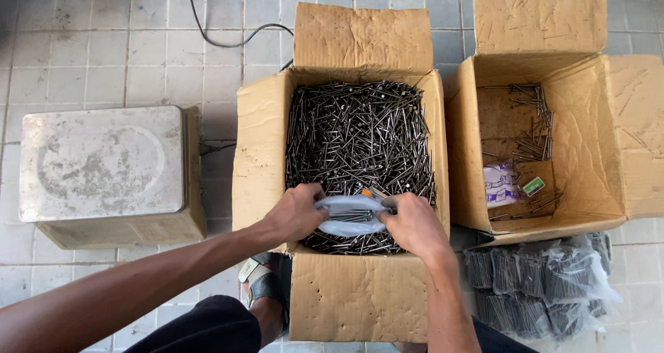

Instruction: The person repeatedly scoops nails from a cardboard box and places them into a small plastic bag. The filled bag is periodically placed on a nearby scale, then returned to the box to continue filling.

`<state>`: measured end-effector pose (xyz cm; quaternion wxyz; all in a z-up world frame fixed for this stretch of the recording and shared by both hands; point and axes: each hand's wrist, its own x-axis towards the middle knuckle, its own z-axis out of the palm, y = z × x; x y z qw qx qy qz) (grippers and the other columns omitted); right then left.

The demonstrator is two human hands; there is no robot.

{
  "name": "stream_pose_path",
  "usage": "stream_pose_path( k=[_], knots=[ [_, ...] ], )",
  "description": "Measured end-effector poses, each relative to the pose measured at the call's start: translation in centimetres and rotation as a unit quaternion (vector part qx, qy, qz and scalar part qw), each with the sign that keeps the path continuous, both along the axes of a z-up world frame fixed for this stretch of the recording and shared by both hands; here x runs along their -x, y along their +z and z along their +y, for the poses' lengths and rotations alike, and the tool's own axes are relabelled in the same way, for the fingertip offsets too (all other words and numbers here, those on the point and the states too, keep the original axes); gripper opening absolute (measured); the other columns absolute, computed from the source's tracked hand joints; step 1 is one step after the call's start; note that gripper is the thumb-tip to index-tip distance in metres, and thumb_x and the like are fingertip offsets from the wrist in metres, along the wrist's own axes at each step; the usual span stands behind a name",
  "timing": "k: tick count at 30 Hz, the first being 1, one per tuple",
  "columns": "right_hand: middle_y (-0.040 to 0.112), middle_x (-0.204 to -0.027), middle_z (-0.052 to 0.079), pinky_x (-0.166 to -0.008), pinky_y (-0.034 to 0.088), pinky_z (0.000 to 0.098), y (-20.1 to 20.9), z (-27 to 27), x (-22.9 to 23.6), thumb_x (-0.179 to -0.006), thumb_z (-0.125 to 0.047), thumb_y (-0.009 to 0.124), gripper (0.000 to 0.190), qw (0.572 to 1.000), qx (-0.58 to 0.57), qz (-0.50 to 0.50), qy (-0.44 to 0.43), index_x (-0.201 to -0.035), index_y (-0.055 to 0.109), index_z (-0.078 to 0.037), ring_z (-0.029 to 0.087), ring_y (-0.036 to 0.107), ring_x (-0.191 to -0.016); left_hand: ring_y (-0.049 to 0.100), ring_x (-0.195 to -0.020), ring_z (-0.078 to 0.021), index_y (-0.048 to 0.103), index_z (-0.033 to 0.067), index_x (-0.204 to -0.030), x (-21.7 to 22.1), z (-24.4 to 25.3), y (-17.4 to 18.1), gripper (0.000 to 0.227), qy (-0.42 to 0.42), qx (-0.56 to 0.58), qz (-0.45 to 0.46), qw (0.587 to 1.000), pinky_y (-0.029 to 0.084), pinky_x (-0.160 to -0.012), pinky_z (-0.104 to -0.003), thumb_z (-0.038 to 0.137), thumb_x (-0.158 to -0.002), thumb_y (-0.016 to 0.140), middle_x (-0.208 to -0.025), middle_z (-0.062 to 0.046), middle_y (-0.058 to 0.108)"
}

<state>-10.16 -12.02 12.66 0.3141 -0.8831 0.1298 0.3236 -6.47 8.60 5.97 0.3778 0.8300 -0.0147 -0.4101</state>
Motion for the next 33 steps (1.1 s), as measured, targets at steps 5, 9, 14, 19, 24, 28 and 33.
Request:
stream_pose_path(
  k=[5,9,14,19,24,28,33],
  knots=[
    [0.073,-0.108,0.025,-0.097,0.049,0.0520,1.3,-0.4,0.0,-0.088,-0.013,0.063,0.029,0.999,-0.044,-0.010,-0.010,-0.111,0.073,0.001,0.038,0.071,-0.102,0.068,-0.100,-0.0394,0.070,0.0068,-0.105,-0.5,0.4,2.0,0.027,0.000,-0.009,-0.011,1.000,0.055,-0.078,-0.046,0.016,-0.080,0.066,-0.094,-0.024,0.072],
    [0.075,-0.095,0.026,-0.094,0.051,0.0522,2.0,0.6,0.5,-0.088,-0.011,0.061,0.024,0.998,-0.058,-0.009,0.026,-0.101,0.076,0.002,0.045,0.070,-0.100,0.068,-0.098,-0.0458,0.066,-0.0020,-0.111,-0.6,0.1,3.9,0.031,-0.042,-0.002,-0.063,0.997,0.056,-0.079,-0.050,0.006,-0.081,0.063,-0.098,-0.030,0.070],
    [0.075,-0.087,0.020,-0.084,0.053,0.0537,-1.2,1.9,1.3,-0.083,-0.021,0.062,0.024,0.996,-0.065,-0.019,0.054,-0.090,0.076,-0.003,0.045,0.068,-0.096,0.069,-0.097,-0.0414,0.067,0.0016,-0.108,-1.2,0.4,2.1,0.026,-0.025,-0.015,-0.076,0.997,0.058,-0.081,-0.048,0.009,-0.084,0.064,-0.098,-0.025,0.071],
    [0.075,-0.080,0.016,-0.081,0.054,0.0516,-1.4,1.1,1.0,-0.082,-0.023,0.061,0.021,0.999,-0.022,-0.020,0.022,-0.084,0.078,-0.010,0.042,0.070,-0.093,0.071,-0.091,-0.0376,0.069,0.0051,-0.106,-0.5,0.9,1.1,0.028,-0.026,-0.015,-0.076,0.997,0.058,-0.075,-0.045,0.011,-0.079,0.064,-0.092,-0.020,0.074],
    [0.076,-0.085,0.020,-0.084,0.053,0.0486,-0.2,0.3,0.5,-0.085,-0.019,0.063,0.024,0.997,-0.067,-0.022,0.042,-0.089,0.078,-0.002,0.041,0.072,-0.091,0.072,-0.087,-0.0334,0.071,0.0068,-0.098,-0.2,0.9,0.5,0.021,-0.006,0.014,-0.068,0.998,0.056,-0.073,-0.043,0.011,-0.080,0.063,-0.087,-0.017,0.074],
    [0.071,-0.075,-0.005,-0.060,0.045,0.0271,-0.8,0.2,0.0,-0.089,-0.025,0.066,0.026,0.994,-0.058,0.089,0.030,-0.113,0.077,-0.020,0.009,0.057,-0.057,0.057,-0.057,-0.0134,0.063,0.0084,-0.098,0.5,0.7,0.0,0.009,-0.029,0.030,-0.051,0.998,0.047,-0.047,-0.029,0.016,-0.095,0.058,-0.081,-0.005,0.068],
    [0.074,-0.101,0.010,-0.080,0.048,0.0388,-3.7,-0.2,0.5,-0.088,-0.029,0.054,0.033,0.993,0.041,0.105,0.040,-0.115,0.070,-0.021,0.029,0.069,-0.095,0.071,-0.087,-0.0229,0.057,0.0080,-0.113,1.9,0.4,-1.2,0.023,-0.009,0.024,-0.039,0.999,0.063,-0.072,-0.035,0.015,-0.092,0.057,-0.107,-0.012,0.071]
  ],
)
